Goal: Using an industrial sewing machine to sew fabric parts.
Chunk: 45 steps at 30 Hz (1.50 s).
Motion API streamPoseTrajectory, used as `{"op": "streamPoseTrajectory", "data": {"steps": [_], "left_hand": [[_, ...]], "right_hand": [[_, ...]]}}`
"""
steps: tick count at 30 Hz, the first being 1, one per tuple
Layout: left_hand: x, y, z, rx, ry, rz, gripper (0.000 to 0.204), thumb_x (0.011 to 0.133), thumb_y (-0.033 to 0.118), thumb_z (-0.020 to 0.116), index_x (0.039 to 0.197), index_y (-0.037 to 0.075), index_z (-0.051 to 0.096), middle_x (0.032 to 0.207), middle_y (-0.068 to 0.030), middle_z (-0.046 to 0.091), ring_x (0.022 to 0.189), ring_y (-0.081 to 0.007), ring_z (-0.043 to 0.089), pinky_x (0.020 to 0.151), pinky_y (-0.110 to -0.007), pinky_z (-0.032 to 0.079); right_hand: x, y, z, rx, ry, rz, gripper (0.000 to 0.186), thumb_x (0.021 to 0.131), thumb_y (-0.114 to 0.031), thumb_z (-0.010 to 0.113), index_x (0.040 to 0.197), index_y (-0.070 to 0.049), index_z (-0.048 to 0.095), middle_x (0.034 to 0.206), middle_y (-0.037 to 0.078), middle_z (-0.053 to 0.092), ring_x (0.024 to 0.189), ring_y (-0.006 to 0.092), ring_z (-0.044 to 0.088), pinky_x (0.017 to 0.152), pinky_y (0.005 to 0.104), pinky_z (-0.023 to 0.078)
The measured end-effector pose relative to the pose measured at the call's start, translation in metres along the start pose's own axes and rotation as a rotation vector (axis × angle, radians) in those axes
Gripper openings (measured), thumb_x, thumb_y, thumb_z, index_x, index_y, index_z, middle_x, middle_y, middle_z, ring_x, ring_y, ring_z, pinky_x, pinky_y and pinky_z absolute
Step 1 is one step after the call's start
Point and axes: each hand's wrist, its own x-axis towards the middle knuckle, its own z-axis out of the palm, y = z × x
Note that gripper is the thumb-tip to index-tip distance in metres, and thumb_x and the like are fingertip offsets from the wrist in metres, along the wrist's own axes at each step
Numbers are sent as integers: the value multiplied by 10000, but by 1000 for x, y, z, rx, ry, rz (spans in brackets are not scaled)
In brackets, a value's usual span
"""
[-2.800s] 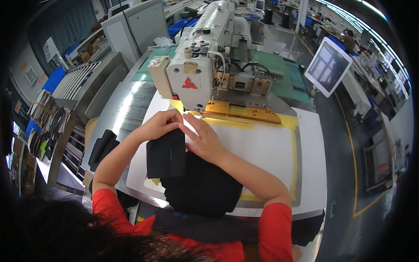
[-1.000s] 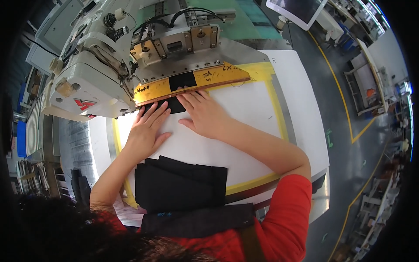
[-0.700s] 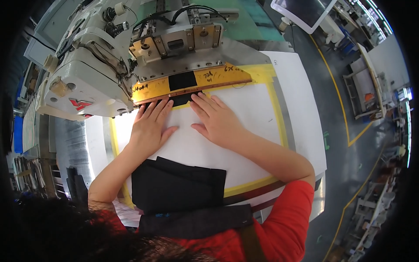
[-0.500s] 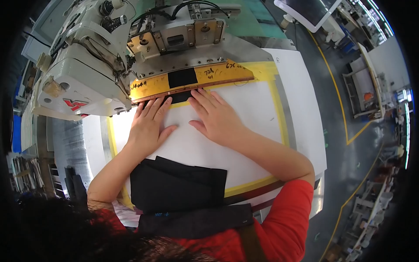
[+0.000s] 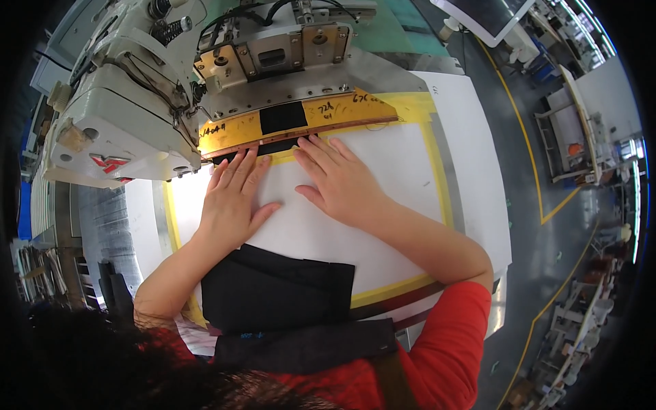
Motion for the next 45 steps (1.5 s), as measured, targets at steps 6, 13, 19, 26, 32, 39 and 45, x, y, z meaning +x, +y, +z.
{"op": "streamPoseTrajectory", "data": {"steps": [6, 13, 19, 26, 32, 39, 45], "left_hand": [[1, 1, -2, 6, 19, 0, 695, 823, 478, 620, 1338, 40, 461, 1362, -200, 469, 1248, -329, 460, 1044, -455, 327], [-16, -6, -7, 36, 20, -53, 670, 814, 471, 636, 1322, 59, 484, 1366, -215, 449, 1237, -359, 458, 1021, -449, 350], [-18, -5, -9, 6, 38, -71, 655, 807, 472, 644, 1298, 60, 509, 1366, -212, 445, 1239, -360, 451, 1006, -442, 359], [-17, -3, -11, 1, 55, -77, 634, 806, 468, 647, 1289, 76, 525, 1358, -189, 460, 1235, -345, 457, 1002, -441, 361], [-19, -3, -7, 64, 44, -87, 621, 804, 468, 650, 1287, 96, 530, 1344, -176, 472, 1224, -346, 471, 1004, -438, 363], [-18, -3, -9, 48, 52, -78, 605, 800, 450, 661, 1267, 84, 544, 1306, -194, 489, 1210, -351, 485, 996, -451, 383], [-17, -4, -7, 74, 53, -46, 624, 796, 449, 663, 1254, 42, 542, 1301, -212, 497, 1203, -361, 502, 1009, -455, 387]], "right_hand": [[1, 0, 0, -6, -1, 7, 539, 864, -298, 608, 1298, -5, 477, 1404, 153, 430, 1319, 297, 396, 1086, 462, 293], [0, -3, 0, -29, -3, 12, 539, 845, -295, 632, 1282, -10, 497, 1391, 146, 443, 1310, 289, 408, 1080, 456, 296], [0, -7, -4, -115, 4, 16, 548, 835, -280, 644, 1292, -20, 491, 1362, 135, 465, 1279, 283, 436, 1067, 456, 304], [1, -7, -6, -92, 29, 27, 546, 834, -282, 643, 1291, -25, 491, 1366, 133, 460, 1270, 278, 444, 1070, 453, 302], [-1, -5, 0, -59, 62, -3, 541, 840, -298, 643, 1244, 35, 508, 1292, 189, 492, 1224, 330, 467, 1057, 448, 325], [-1, -7, -1, -101, 66, 1, 541, 824, -283, 659, 1246, 18, 505, 1296, 164, 496, 1213, 309, 489, 1031, 433, 364], [-2, -7, 2, -132, 82, -8, 537, 815, -285, 669, 1217, 38, 520, 1280, 178, 514, 1195, 314, 504, 1020, 424, 379]]}}
